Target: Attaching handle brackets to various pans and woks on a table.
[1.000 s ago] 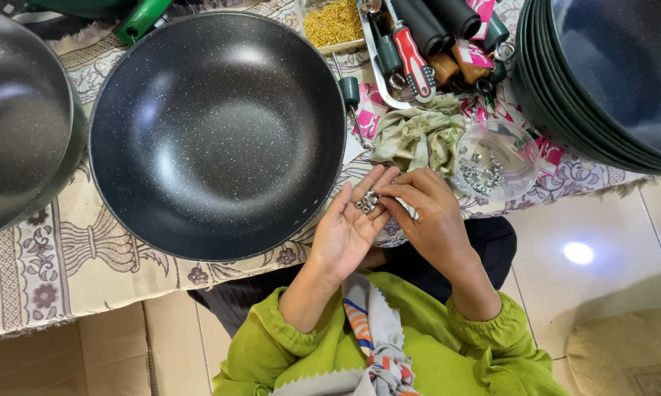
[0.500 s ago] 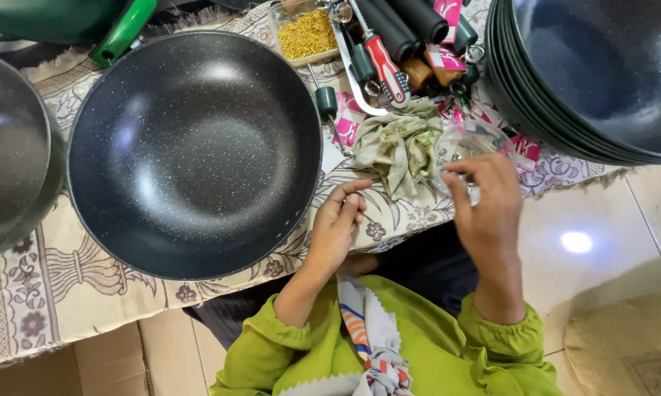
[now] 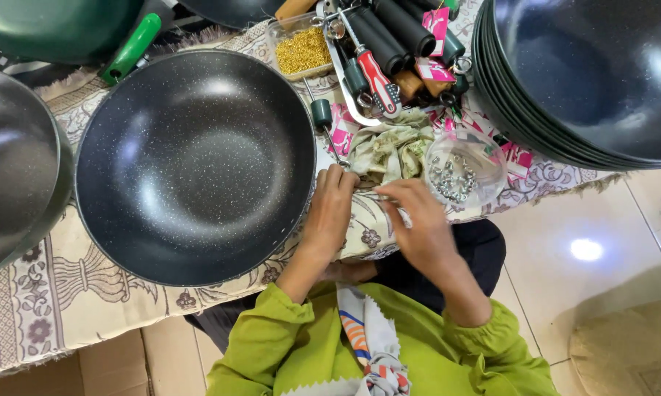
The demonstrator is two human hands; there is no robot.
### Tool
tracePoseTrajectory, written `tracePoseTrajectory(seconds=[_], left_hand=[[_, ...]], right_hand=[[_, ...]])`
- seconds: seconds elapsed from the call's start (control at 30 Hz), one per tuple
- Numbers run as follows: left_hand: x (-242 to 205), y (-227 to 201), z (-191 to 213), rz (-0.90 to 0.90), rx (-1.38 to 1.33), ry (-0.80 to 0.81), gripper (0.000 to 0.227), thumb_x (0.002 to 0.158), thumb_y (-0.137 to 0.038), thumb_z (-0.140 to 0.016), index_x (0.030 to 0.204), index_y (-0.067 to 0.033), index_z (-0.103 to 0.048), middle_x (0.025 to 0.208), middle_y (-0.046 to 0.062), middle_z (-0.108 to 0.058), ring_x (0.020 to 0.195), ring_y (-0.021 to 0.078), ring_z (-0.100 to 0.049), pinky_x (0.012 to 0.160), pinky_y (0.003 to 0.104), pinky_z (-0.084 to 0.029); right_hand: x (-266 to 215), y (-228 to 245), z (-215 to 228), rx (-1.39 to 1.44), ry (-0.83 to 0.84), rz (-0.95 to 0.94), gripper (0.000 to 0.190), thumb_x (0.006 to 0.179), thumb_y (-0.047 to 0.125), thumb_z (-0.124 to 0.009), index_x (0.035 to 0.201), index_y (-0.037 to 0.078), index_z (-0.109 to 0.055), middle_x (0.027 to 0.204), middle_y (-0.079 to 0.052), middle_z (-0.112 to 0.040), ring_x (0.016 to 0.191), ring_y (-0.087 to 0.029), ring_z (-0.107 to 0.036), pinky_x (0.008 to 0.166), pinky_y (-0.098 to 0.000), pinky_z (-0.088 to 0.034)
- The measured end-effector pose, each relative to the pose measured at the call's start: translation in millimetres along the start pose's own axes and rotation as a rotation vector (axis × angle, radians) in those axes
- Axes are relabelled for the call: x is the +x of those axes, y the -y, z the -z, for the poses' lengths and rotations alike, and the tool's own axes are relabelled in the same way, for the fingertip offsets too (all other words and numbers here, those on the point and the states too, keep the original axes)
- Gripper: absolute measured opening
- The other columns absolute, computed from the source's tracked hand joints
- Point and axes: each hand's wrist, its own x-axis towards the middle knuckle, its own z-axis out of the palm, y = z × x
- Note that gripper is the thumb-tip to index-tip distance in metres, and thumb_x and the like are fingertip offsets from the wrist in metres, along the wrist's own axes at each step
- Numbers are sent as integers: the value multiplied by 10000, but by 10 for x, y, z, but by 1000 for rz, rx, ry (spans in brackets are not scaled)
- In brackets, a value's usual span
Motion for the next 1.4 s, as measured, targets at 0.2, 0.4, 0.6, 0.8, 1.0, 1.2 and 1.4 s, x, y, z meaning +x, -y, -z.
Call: tracePoseTrajectory(seconds=[0.2,0.4,0.6,0.8,1.0,1.2,1.4], left_hand=[[37,31,-47,-37,70,-50,57,982,-16,-552,1027,-49,-565,938,61,-429,903,264,-501,738,368,-473],[-18,70,-37,-81,72,-38,266,997,55,-545,1250,-19,-584,1039,86,-488,983,252,-524,847,324,-478],[-34,-51,94,-145,20,-8,313,963,83,-600,1265,0,-590,1125,120,-541,1142,264,-538,975,318,-475],[-148,34,-32,-247,115,-156,404,967,18,-660,1359,-42,-584,1216,134,-594,1204,283,-584,987,362,-529],[-542,-300,526,-457,101,-320,387,1005,-58,-647,1382,-138,-604,1284,93,-642,1222,274,-624,997,384,-546],[-955,-121,1032,-543,213,-487,211,1004,-215,-758,1210,-189,-718,1147,9,-762,993,151,-710,831,266,-538],[-1265,104,1242,-218,436,-646,129,988,-281,-750,1094,-237,-692,1096,-30,-720,960,167,-636,861,309,-399]], right_hand=[[195,66,-254,186,177,-117,376,993,-123,-465,1355,-81,-560,1163,-265,-656,1144,-455,-637,999,-577,-497],[223,-189,-325,42,220,-179,506,1001,-100,-460,1500,-30,-429,1311,-276,-583,1292,-453,-547,1102,-581,-427],[257,-252,-317,-12,209,-143,502,989,-122,-431,1489,-74,-413,1327,-289,-556,1304,-462,-528,1144,-575,-395],[208,-321,-349,-26,180,-85,513,961,-78,-542,1468,-30,-472,1283,-233,-580,1264,-434,-564,1117,-547,-436],[112,-467,-388,-1,159,-56,459,999,26,-593,1453,27,-527,1299,-146,-603,1280,-361,-579,1122,-480,-449],[186,-323,-388,-7,163,-6,391,987,-29,-630,1373,25,-589,1311,-152,-663,1237,-313,-612,1102,-452,-495],[245,-223,-571,-31,237,163,298,995,24,-634,1290,-16,-623,1309,-209,-616,1214,-387,-571,1042,-506,-503]])
